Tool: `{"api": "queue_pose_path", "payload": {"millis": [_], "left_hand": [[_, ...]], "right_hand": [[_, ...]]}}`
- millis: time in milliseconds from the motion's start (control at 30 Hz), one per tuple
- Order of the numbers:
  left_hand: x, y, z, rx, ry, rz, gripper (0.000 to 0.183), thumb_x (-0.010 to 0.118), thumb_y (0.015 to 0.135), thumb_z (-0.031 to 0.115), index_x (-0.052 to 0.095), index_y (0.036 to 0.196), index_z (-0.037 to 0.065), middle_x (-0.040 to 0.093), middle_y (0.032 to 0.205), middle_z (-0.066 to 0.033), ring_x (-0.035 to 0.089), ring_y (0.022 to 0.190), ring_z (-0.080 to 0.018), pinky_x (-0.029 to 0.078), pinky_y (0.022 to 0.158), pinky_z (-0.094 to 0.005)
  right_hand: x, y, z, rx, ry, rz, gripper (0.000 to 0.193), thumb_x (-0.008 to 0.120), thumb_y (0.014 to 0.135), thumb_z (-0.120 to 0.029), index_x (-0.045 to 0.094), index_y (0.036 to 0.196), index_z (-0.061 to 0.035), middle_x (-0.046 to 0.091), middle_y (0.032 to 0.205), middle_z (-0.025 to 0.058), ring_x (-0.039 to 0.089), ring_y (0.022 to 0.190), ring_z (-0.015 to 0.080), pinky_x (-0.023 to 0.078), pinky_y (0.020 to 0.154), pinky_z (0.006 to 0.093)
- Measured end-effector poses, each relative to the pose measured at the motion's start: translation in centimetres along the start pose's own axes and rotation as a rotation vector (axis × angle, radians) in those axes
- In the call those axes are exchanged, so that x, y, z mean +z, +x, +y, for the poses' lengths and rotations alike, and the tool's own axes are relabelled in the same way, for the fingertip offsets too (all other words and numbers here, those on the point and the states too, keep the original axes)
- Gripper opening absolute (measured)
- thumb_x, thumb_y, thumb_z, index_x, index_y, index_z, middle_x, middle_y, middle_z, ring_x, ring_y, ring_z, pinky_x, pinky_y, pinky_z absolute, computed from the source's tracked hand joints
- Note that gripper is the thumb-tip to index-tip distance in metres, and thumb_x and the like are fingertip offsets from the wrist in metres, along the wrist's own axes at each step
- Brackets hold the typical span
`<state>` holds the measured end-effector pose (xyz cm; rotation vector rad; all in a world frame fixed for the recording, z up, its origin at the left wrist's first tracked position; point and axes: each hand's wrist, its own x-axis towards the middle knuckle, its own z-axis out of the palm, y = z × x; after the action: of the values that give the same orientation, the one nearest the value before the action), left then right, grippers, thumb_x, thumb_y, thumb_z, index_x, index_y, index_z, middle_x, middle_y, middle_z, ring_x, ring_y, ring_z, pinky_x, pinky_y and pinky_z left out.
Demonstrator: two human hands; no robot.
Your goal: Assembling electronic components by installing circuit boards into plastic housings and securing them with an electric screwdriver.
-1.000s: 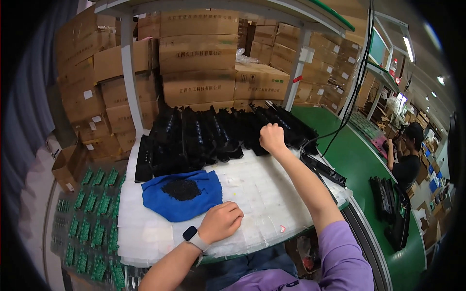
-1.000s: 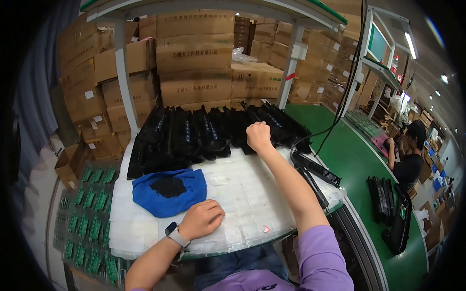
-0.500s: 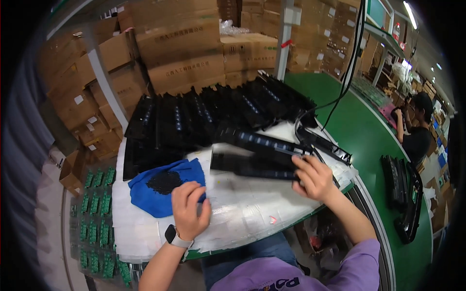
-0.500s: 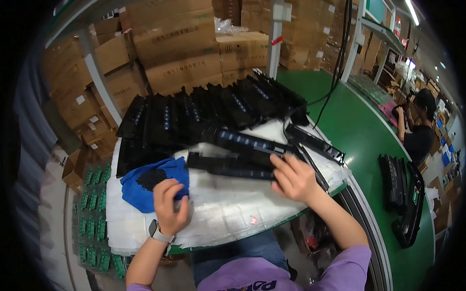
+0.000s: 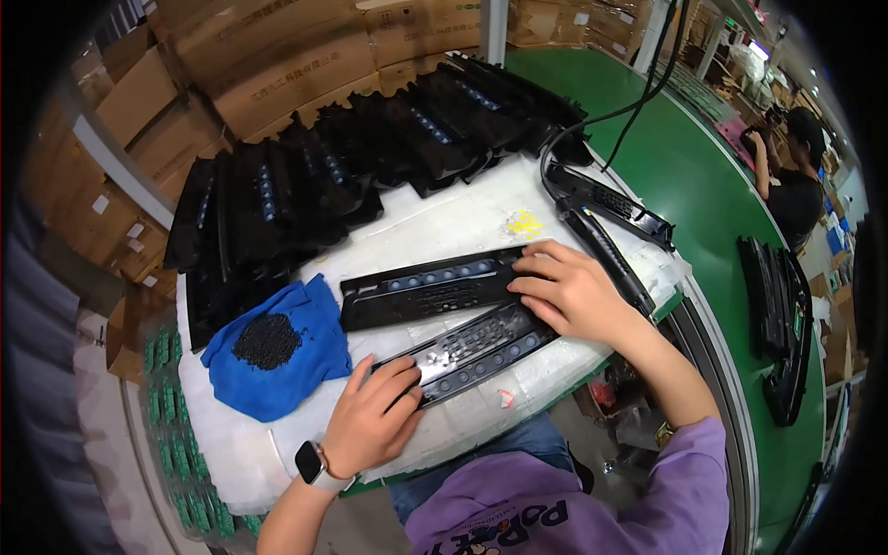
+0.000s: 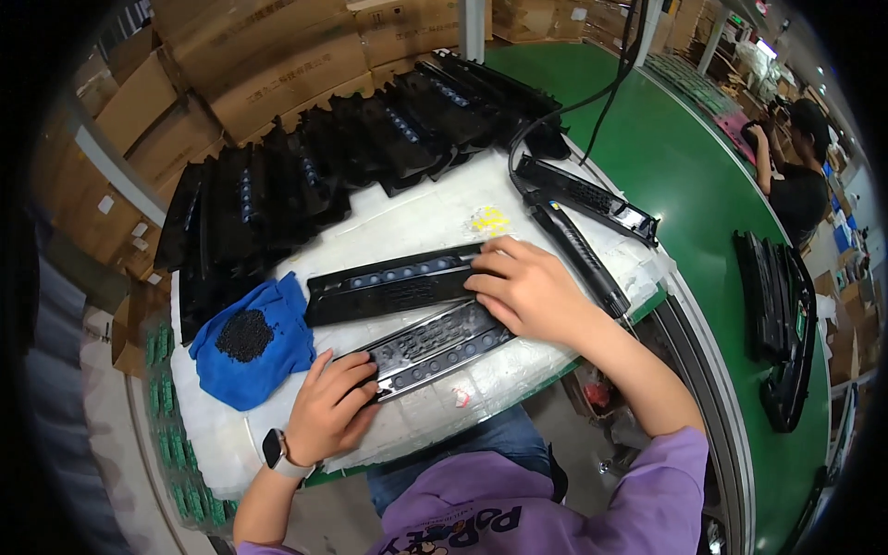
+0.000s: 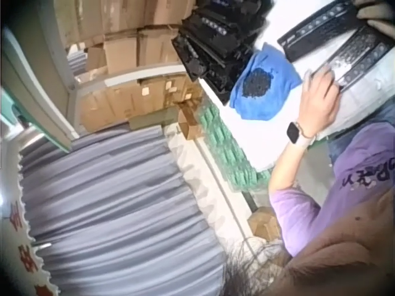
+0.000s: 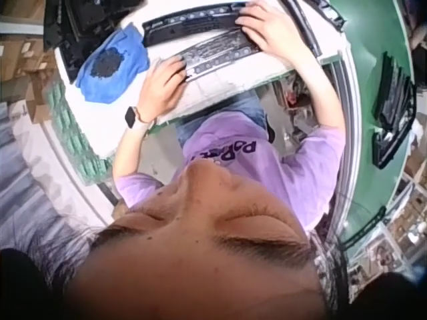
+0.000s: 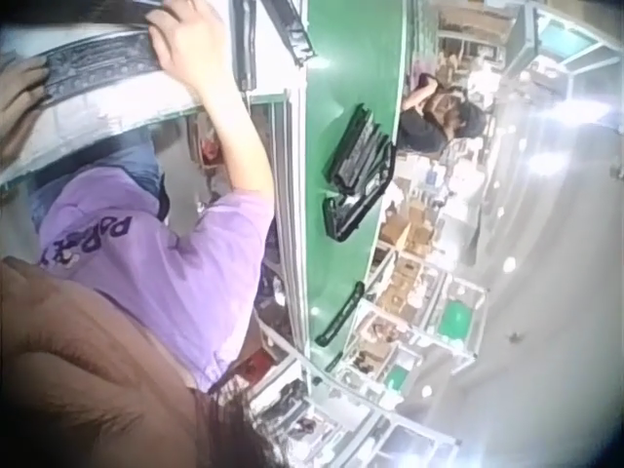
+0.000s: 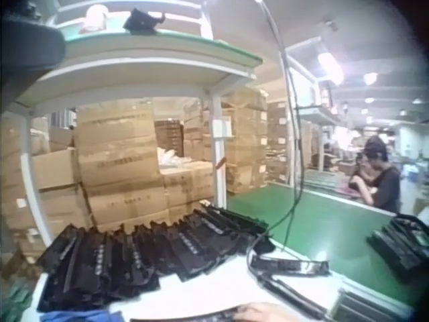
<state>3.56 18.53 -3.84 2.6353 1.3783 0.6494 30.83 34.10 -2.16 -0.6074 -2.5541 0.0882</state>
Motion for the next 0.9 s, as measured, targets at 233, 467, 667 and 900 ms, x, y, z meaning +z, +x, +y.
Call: {"api": "queue_pose_path", "payload": {"millis": [233, 467, 667, 900], "left_hand": [[-1.3, -0.3, 0.2, -0.083, 0.034, -0.018, 0.031, 0.072, 0.067, 0.023, 0.061, 0.089, 0.004, 0.059, 0.106, -0.0099, 0.051, 0.111, -0.0283, 0.032, 0.095, -0.0530], [-1.6, 3.1, -0.4, -0.107, 0.048, -0.090, 0.064, 0.072, 0.066, 0.039, 0.052, 0.115, 0.002, 0.043, 0.130, -0.0186, 0.037, 0.125, -0.0358, 0.024, 0.099, -0.0570], [-0.5, 2.1, -1.5, -0.152, -0.024, -0.052, 0.059, 0.068, 0.072, 0.036, 0.051, 0.116, 0.002, 0.045, 0.128, -0.0163, 0.037, 0.124, -0.0360, 0.029, 0.095, -0.0558], [0.3, 1.2, -1.3, -0.095, -0.013, -0.044, 0.049, 0.068, 0.073, 0.035, 0.055, 0.112, 0.008, 0.048, 0.128, -0.0124, 0.036, 0.126, -0.0327, 0.028, 0.098, -0.0533]], "right_hand": [[2.2, 0.7, 2.2, 0.112, 0.299, -0.018, 0.013, 0.063, 0.066, -0.004, 0.064, 0.079, -0.0018, 0.056, 0.109, 0.0147, 0.050, 0.107, 0.0307, 0.042, 0.090, 0.0357], [1.0, 1.4, 2.6, 0.114, 0.353, -0.185, 0.011, 0.063, 0.064, -0.003, 0.065, 0.075, -0.0027, 0.060, 0.101, 0.0094, 0.053, 0.101, 0.0269, 0.045, 0.085, 0.0334], [0.7, 8.8, 1.9, 0.142, 0.104, -0.046, 0.014, 0.059, 0.071, -0.010, 0.064, 0.084, -0.0064, 0.064, 0.093, 0.0118, 0.061, 0.086, 0.0271, 0.049, 0.075, 0.0359], [9.5, 18.0, 7.0, 0.389, -0.532, 0.064, 0.027, 0.065, 0.060, -0.009, 0.059, 0.085, 0.0011, 0.060, 0.087, 0.0133, 0.055, 0.095, 0.0246, 0.051, 0.063, 0.0341]]}}
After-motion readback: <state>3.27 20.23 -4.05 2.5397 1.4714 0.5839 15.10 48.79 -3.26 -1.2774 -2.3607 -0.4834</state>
